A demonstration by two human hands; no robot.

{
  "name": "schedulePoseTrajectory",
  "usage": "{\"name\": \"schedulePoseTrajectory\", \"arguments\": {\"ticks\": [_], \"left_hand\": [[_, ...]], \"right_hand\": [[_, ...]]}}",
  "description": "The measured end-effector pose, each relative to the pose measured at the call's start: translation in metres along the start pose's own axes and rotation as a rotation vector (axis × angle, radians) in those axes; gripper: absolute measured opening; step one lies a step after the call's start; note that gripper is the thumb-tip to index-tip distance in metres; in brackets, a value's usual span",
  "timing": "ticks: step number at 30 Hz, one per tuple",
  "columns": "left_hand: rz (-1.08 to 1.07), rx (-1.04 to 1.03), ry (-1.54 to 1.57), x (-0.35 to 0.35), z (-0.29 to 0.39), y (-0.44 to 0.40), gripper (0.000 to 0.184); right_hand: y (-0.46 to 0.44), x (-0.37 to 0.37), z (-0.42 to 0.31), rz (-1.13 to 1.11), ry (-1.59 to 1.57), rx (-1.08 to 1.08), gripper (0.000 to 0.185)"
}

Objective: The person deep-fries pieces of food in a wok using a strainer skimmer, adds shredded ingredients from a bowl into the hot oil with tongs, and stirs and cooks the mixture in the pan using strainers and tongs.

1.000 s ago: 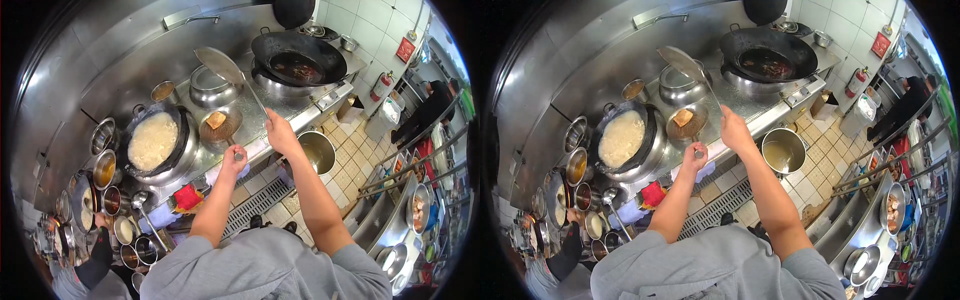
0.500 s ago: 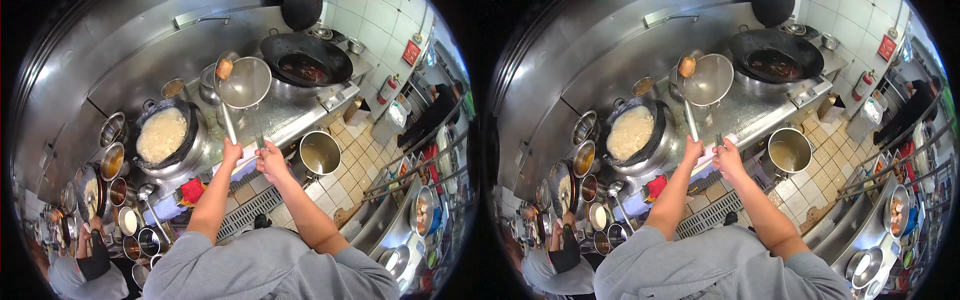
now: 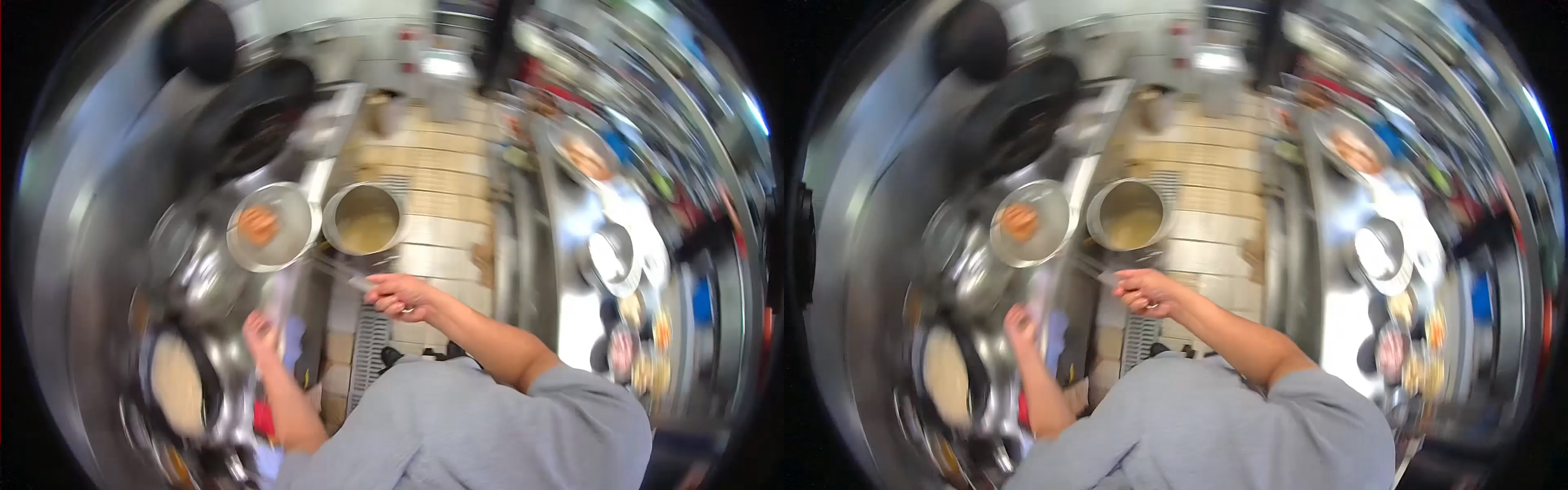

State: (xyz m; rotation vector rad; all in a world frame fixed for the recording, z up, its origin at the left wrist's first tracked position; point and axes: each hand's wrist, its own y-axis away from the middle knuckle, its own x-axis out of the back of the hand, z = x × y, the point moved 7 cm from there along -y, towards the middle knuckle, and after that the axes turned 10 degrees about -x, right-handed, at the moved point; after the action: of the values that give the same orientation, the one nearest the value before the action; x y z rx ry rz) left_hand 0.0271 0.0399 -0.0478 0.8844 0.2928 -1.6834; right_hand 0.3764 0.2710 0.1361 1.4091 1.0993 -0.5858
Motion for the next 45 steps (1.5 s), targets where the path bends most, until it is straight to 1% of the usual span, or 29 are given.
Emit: {"name": "schedulePoseTrajectory", "arguments": {"ticks": [1,2,3,4,5,8,9,10,11,12,14,15,16,18,19,22,24,28,30,31,32,33,36,37,39,40,42,44,45], "left_hand": [[0.077,-0.146,-0.361,-0.019,0.017,0.006,0.009],[0.034,0.029,-0.011,-0.034,0.016,0.001,0.014],[0.037,0.304,0.541,-0.032,0.001,-0.016,0.019],[0.055,0.317,0.645,-0.052,0.001,-0.001,0.025],[0.215,0.2,0.567,-0.041,-0.005,-0.008,0.026],[0.297,0.226,0.503,-0.058,-0.027,0.017,0.026],[0.249,0.287,0.47,-0.066,-0.037,0.027,0.029],[0.198,0.349,0.437,-0.072,-0.05,0.042,0.033],[0.079,0.412,0.326,-0.077,-0.063,0.056,0.036],[-0.04,0.472,0.217,-0.081,-0.078,0.07,0.04],[0.015,0.612,0.09,-0.07,-0.115,0.101,0.045],[0.011,0.629,0.079,-0.067,-0.126,0.115,0.045],[-0.003,0.71,-0.033,-0.063,-0.141,0.131,0.045],[-0.03,0.794,-0.144,-0.054,-0.165,0.145,0.045],[-0.004,0.822,-0.281,-0.037,-0.172,0.144,0.043],[0.033,0.866,-0.554,-0.001,-0.198,0.125,0.039],[0.071,0.88,-0.702,0.015,-0.204,0.119,0.038],[-0.129,0.828,-0.939,-0.001,-0.208,0.107,0.027],[-0.462,0.73,-1.002,-0.017,-0.208,0.103,0.02],[-0.534,0.637,-1.157,-0.017,-0.204,0.098,0.018],[-0.655,0.518,-1.214,-0.015,-0.2,0.095,0.02],[-0.706,0.327,-1.338,-0.005,-0.19,0.09,0.021],[-0.438,0.312,-1.267,-0.017,-0.122,0.121,0.026],[-0.256,0.264,-1.235,0.012,-0.102,0.131,0.026],[-0.067,0.153,-1.515,0.065,-0.08,0.156,0.029],[0.093,0.134,-1.471,0.081,-0.066,0.187,0.029],[0.044,0.421,-1.688,0.101,-0.066,0.244,0.031],[0.184,0.447,-1.764,0.127,-0.075,0.3,0.031],[0.245,0.457,-1.79,0.146,-0.086,0.331,0.031]], "right_hand": [[0.041,0.016,-0.012,0.049,-0.081,0.128,0.047],[0.077,0.016,-0.012,0.0,-0.101,0.147,0.047],[0.106,0.009,-0.007,-0.064,-0.102,0.143,0.046],[0.148,0.006,-0.008,0.014,-0.012,0.28,0.043],[0.179,0.019,-0.006,-0.017,-0.008,0.395,0.035],[0.283,0.041,0.013,0.38,0.002,0.65,0.037],[0.311,0.036,0.022,0.429,-0.064,0.746,0.038],[0.343,0.034,0.036,0.678,-0.107,0.841,0.044],[0.366,0.037,0.047,0.763,-0.067,0.919,0.044],[0.385,0.025,0.056,0.98,-0.032,0.973,0.041],[0.404,0.032,0.075,1.292,-0.012,1.088,0.037],[0.404,0.039,0.08,1.432,0.036,1.054,0.034],[0.406,0.043,0.083,1.767,0.224,0.908,0.033],[0.401,0.065,0.091,2.296,0.786,1.065,0.035],[0.395,0.066,0.095,2.195,0.419,0.939,0.034],[0.382,0.062,0.09,2.381,0.582,0.946,0.034],[0.373,0.052,0.069,2.262,0.601,0.993,0.034],[0.323,0.044,-0.003,1.793,0.681,0.999,0.034],[0.264,0.038,-0.037,1.174,0.369,0.974,0.035],[0.233,0.025,-0.054,0.924,0.318,0.996,0.037],[0.2,0.013,-0.07,0.76,0.364,0.886,0.037],[0.169,0.0,-0.08,0.728,0.405,0.776,0.038],[0.065,-0.036,-0.095,0.442,0.563,0.464,0.039],[0.037,-0.043,-0.098,0.364,0.608,0.389,0.039],[-0.02,-0.077,-0.099,0.21,0.777,0.263,0.041],[-0.041,-0.096,-0.096,0.136,0.88,0.218,0.041],[-0.084,-0.125,-0.093,0.022,1.097,0.157,0.04],[-0.12,-0.168,-0.086,-0.072,1.385,0.16,0.039],[-0.137,-0.186,-0.084,-0.075,1.768,0.3,0.037]]}}
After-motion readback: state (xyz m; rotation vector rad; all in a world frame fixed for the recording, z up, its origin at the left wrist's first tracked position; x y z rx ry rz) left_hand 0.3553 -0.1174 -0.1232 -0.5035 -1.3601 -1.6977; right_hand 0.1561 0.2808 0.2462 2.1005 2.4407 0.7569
